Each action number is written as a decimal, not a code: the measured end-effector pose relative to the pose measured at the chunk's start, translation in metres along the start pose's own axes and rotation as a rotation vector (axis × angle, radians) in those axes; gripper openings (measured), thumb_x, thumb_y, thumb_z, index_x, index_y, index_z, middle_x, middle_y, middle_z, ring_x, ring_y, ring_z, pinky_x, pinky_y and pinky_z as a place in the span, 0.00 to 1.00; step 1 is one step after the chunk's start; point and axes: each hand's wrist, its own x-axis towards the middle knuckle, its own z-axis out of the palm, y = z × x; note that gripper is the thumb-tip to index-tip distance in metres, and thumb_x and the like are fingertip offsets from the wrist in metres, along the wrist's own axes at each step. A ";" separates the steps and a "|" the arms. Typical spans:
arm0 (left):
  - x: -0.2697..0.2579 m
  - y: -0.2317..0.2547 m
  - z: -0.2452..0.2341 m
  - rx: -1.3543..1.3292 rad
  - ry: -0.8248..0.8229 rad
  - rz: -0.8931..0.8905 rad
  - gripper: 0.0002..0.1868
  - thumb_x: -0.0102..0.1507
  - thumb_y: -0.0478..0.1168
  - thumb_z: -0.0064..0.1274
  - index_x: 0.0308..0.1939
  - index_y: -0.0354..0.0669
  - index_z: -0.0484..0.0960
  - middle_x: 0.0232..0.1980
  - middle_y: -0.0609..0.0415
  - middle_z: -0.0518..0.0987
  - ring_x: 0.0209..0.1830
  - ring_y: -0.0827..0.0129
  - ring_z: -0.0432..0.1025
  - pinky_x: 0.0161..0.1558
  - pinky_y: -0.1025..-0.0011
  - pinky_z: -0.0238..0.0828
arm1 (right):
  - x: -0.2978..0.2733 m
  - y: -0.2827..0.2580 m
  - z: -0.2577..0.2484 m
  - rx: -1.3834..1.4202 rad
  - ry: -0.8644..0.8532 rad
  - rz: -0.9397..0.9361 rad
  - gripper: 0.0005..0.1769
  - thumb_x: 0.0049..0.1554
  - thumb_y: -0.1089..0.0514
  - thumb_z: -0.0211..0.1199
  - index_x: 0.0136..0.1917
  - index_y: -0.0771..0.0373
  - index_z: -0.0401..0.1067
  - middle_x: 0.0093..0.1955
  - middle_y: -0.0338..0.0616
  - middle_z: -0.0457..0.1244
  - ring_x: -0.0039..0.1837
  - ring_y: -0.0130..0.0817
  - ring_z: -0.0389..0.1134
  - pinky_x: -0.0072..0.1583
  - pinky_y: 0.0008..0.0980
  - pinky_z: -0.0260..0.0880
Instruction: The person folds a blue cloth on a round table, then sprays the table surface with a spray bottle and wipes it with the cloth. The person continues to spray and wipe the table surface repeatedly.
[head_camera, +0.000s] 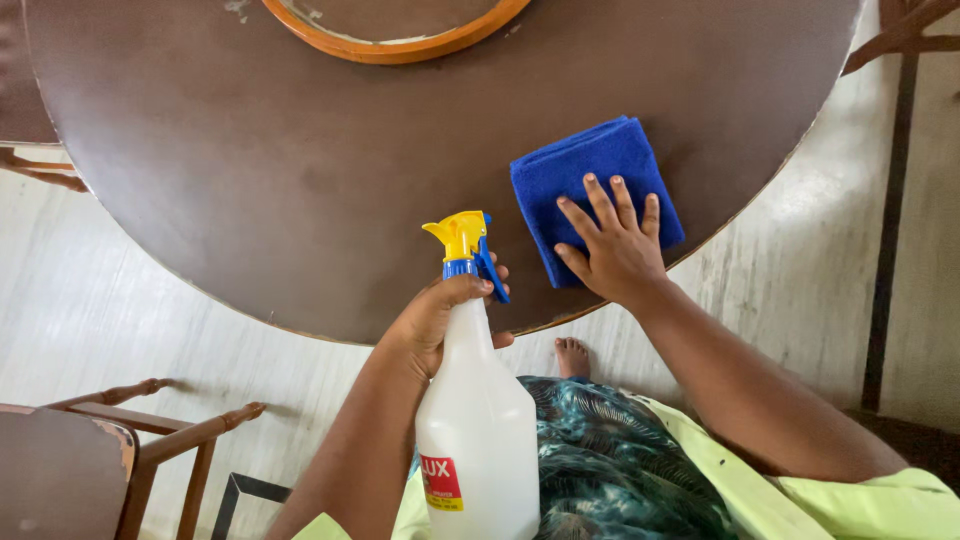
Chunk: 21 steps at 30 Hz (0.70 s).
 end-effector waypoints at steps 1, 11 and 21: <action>0.002 -0.001 0.004 0.000 -0.011 0.008 0.32 0.51 0.36 0.57 0.61 0.52 0.74 0.54 0.58 0.80 0.56 0.67 0.73 0.43 0.43 0.81 | 0.005 0.006 -0.001 0.022 -0.005 -0.027 0.37 0.59 0.32 0.56 0.78 0.43 0.59 0.84 0.49 0.45 0.83 0.58 0.42 0.73 0.76 0.39; 0.015 -0.004 0.026 0.035 0.033 0.036 0.30 0.52 0.35 0.57 0.60 0.47 0.76 0.48 0.56 0.81 0.47 0.67 0.76 0.42 0.49 0.80 | 0.028 0.052 -0.003 0.035 -0.062 0.027 0.40 0.59 0.29 0.53 0.81 0.41 0.55 0.85 0.47 0.43 0.83 0.55 0.40 0.74 0.73 0.37; 0.023 0.053 0.003 0.199 0.141 0.197 0.29 0.52 0.32 0.57 0.59 0.48 0.75 0.49 0.56 0.79 0.45 0.67 0.75 0.37 0.53 0.82 | 0.051 0.079 -0.001 0.074 -0.101 -0.091 0.42 0.60 0.32 0.54 0.81 0.49 0.54 0.86 0.50 0.41 0.85 0.54 0.38 0.74 0.76 0.34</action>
